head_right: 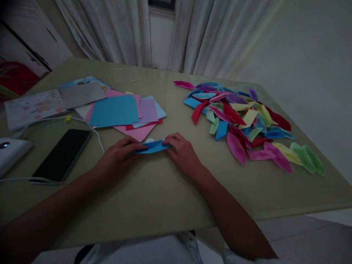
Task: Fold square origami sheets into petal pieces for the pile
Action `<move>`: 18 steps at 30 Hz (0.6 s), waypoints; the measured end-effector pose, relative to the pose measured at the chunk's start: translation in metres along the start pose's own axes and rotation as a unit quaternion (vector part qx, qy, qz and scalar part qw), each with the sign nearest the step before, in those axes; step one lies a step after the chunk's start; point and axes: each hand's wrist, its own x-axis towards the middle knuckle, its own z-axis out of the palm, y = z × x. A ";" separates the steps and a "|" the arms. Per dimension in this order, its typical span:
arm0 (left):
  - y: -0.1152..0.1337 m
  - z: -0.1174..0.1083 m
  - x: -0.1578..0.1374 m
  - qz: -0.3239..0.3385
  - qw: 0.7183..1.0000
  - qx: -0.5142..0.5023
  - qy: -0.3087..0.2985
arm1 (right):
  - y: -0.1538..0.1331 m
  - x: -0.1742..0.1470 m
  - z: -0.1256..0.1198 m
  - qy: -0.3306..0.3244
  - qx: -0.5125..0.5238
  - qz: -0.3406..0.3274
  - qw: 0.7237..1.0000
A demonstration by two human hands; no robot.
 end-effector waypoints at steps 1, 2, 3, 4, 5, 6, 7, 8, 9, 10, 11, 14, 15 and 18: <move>0.000 0.000 0.000 0.004 1.000 -0.002 -0.004 | 0.001 0.000 0.000 -0.002 -0.002 -0.004 1.000; -0.001 0.000 0.000 0.005 1.000 -0.002 -0.006 | 0.001 0.000 0.000 -0.005 -0.003 -0.007 1.000; -0.001 0.001 0.000 0.004 1.000 0.000 -0.007 | 0.001 0.000 0.000 -0.007 -0.004 -0.009 1.000; -0.002 0.001 -0.001 0.005 1.000 0.003 -0.004 | 0.002 0.000 0.000 -0.009 -0.005 -0.012 1.000; -0.002 0.002 -0.001 0.004 1.000 0.006 -0.002 | 0.002 0.000 0.000 -0.009 -0.005 -0.012 1.000; -0.002 0.002 -0.001 0.004 1.000 0.007 0.003 | 0.002 -0.001 0.000 -0.008 -0.004 -0.012 1.000; -0.002 0.001 -0.001 0.006 1.000 0.007 0.008 | 0.002 -0.001 0.000 -0.005 -0.002 -0.010 1.000; -0.001 0.001 0.000 0.009 1.000 0.005 0.014 | 0.002 -0.001 0.000 0.001 -0.002 -0.007 1.000; 0.000 0.000 0.000 0.011 1.000 0.000 0.020 | 0.003 -0.001 0.000 0.010 -0.002 -0.004 1.000; 0.001 -0.001 0.001 0.011 1.000 -0.007 0.026 | 0.003 -0.001 0.000 0.019 -0.003 0.000 1.000; 0.002 -0.002 0.002 0.011 0.999 -0.014 0.031 | 0.004 -0.001 -0.001 0.029 -0.004 0.004 1.000; 0.005 -0.004 0.003 0.018 0.998 -0.024 0.053 | 0.005 0.000 -0.002 0.050 0.003 0.010 0.999; 0.006 -0.004 0.004 0.021 0.998 -0.025 0.061 | 0.005 0.000 -0.002 0.054 0.009 0.011 0.998; 0.008 -0.005 0.005 0.013 0.996 -0.046 0.082 | 0.004 0.001 -0.003 0.068 0.041 0.028 0.996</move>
